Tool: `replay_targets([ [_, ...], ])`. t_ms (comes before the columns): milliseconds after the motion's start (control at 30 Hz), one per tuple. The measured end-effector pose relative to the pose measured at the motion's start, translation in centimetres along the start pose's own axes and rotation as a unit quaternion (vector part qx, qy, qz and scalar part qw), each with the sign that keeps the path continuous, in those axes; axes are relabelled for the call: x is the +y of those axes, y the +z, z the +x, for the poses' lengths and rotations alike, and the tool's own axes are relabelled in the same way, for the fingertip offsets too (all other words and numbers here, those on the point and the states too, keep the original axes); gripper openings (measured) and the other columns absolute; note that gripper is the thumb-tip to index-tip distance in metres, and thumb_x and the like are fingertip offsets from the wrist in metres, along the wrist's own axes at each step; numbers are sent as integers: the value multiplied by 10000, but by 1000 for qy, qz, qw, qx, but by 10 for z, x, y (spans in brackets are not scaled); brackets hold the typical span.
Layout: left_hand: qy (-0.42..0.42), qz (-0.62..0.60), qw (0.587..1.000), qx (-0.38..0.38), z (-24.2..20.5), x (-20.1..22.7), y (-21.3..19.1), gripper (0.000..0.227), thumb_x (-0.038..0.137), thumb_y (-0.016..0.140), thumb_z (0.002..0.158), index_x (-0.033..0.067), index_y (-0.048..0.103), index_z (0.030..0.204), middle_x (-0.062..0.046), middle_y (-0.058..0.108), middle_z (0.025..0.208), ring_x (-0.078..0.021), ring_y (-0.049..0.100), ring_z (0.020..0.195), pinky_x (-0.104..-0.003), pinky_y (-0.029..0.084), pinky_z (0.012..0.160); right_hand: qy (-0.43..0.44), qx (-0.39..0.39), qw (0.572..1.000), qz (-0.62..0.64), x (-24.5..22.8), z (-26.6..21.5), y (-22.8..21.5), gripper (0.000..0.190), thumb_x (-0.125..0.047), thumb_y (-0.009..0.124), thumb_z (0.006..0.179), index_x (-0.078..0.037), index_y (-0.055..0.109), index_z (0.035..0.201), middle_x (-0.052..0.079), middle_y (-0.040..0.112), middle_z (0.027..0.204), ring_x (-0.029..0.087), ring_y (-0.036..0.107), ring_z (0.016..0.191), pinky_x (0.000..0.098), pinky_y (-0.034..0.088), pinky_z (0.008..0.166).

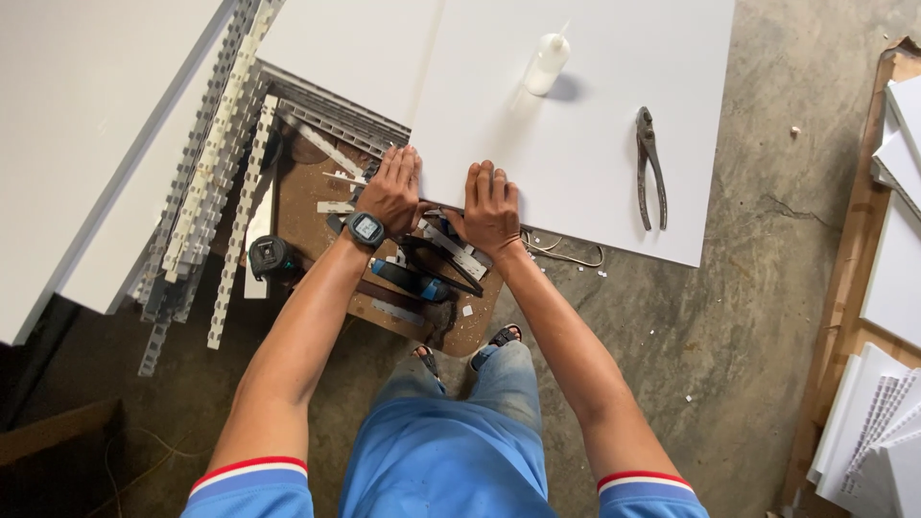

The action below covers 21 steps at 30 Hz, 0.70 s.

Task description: Applying adhesive and plastic trim strips to the edges of large white panels.

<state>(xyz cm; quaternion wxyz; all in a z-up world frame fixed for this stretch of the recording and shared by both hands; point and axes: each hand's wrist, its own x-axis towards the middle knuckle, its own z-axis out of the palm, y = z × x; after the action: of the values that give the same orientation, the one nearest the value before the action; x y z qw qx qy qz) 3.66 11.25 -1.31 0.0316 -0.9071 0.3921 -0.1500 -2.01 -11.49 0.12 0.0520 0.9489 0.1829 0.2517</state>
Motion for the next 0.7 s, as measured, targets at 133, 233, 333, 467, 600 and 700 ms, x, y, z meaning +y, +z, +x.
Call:
replay_targets([
  [133,-4,-10,1000,8,-7,1,14,875,584,339,1082,-234,501,1345,-421,531,1361,-513,564,1289,-557,404,1144,-17,7,1000,5,4,-1,5,914,-687,662,889,142,590,1268,343,635,1179,431,669,996,488,605,742],
  [233,1,10,1000,17,-5,0,7,765,468,318,1124,-238,501,1354,-441,530,1369,-517,569,1287,-561,400,1170,-45,6,999,-20,3,4,7,918,-711,631,880,139,621,1225,350,648,1147,429,696,977,469,632,713],
  [333,-8,3,1000,30,-4,4,-4,865,562,311,1066,-243,513,1308,-442,546,1309,-505,585,1251,-533,408,1154,-52,15,998,-34,3,3,15,952,-759,587,885,151,642,1160,359,665,1075,436,712,898,481,624,621],
  [467,-12,6,999,40,-8,1,12,755,461,350,1091,-234,508,1338,-440,543,1351,-504,580,1284,-534,395,1182,-90,35,991,-89,4,6,17,919,-740,539,937,149,651,1140,359,677,1028,422,721,853,481,622,617],
  [600,-18,-3,999,35,-6,7,-11,817,561,450,1083,-213,535,1330,-408,558,1361,-485,559,1300,-525,367,1185,-99,28,990,-98,3,5,12,904,-723,505,974,156,675,1099,368,675,980,422,719,812,477,613,582],
  [700,-45,-9,998,53,-4,10,-35,729,522,566,948,-134,593,1267,-311,602,1321,-411,553,1268,-616,326,1140,-97,22,991,-95,4,7,10,900,-720,469,965,145,670,1103,367,675,986,423,716,821,485,616,592],
])
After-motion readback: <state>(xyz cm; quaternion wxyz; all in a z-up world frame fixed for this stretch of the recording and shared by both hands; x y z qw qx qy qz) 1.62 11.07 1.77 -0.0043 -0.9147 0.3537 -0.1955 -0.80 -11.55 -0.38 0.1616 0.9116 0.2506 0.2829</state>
